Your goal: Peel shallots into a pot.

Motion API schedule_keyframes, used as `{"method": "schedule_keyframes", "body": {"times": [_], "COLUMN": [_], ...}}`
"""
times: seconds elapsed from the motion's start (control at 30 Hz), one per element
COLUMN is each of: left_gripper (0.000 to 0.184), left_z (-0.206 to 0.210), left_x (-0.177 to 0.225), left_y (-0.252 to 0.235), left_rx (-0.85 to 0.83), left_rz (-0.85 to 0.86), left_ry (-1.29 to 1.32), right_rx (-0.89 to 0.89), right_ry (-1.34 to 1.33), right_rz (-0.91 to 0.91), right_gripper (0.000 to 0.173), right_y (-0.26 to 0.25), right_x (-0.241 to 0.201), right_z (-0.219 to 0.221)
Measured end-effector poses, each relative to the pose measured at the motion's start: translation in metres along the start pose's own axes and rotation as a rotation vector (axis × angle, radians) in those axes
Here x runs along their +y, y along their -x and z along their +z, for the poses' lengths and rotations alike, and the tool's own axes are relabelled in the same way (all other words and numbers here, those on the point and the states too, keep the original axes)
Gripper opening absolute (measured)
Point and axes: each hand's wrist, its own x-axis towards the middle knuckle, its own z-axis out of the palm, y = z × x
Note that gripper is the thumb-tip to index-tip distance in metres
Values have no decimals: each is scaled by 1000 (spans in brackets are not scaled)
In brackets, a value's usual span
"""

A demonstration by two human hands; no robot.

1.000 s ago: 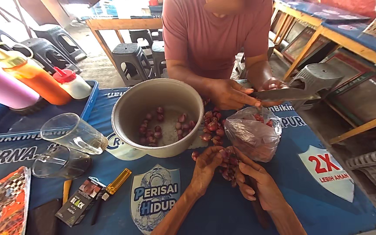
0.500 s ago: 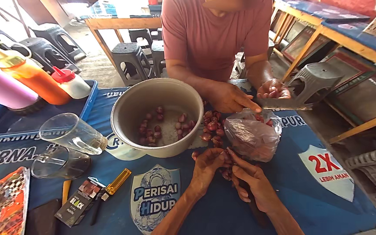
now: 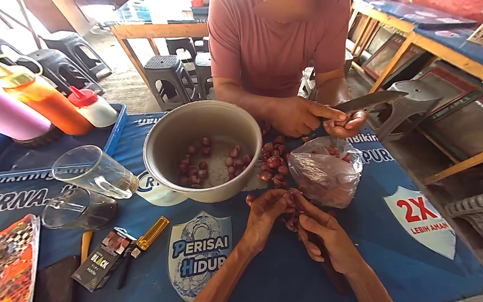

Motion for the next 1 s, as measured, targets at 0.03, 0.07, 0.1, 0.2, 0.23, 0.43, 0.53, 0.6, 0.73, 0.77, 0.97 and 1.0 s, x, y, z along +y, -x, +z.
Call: {"method": "schedule_keyframes", "body": {"times": [0.03,0.07,0.1,0.2,0.23,0.43,0.53,0.6,0.73,0.77,0.97,1.0], "left_gripper": [20,20,20,19,20,22,21,20,18,18,17,17], "left_z": [0,0,1,1,1,-1,-1,0,1,1,3,2], "left_x": [0,-1,-1,-1,-1,-2,-1,0,-1,-2,-2,-2], "left_y": [0,0,0,0,0,-1,-1,0,0,0,0,0], "left_rx": [3,7,11,11,8,-20,-2,14,29,32,40,34], "left_rz": [1,3,6,17,15,14,19,19,10,8,1,2], "left_ry": [-3,-9,-22,-51,-51,-7,-14,-20,-14,-10,-19,-20], "right_rx": [14,27,47,92,89,-100,-82,-45,12,23,98,94], "right_ry": [17,32,47,66,36,-329,-188,-46,58,63,68,40], "right_rz": [-10,-17,-24,-9,12,129,86,48,-6,-9,-16,4], "right_gripper": [58,56,55,53,54,59,61,61,57,56,52,53], "right_y": [0,0,0,0,1,-2,0,0,0,0,0,0], "right_x": [0,0,0,-1,-2,-5,-5,-4,-1,-1,-1,-2], "right_z": [0,1,1,1,1,-12,-9,-3,0,1,2,1]}}
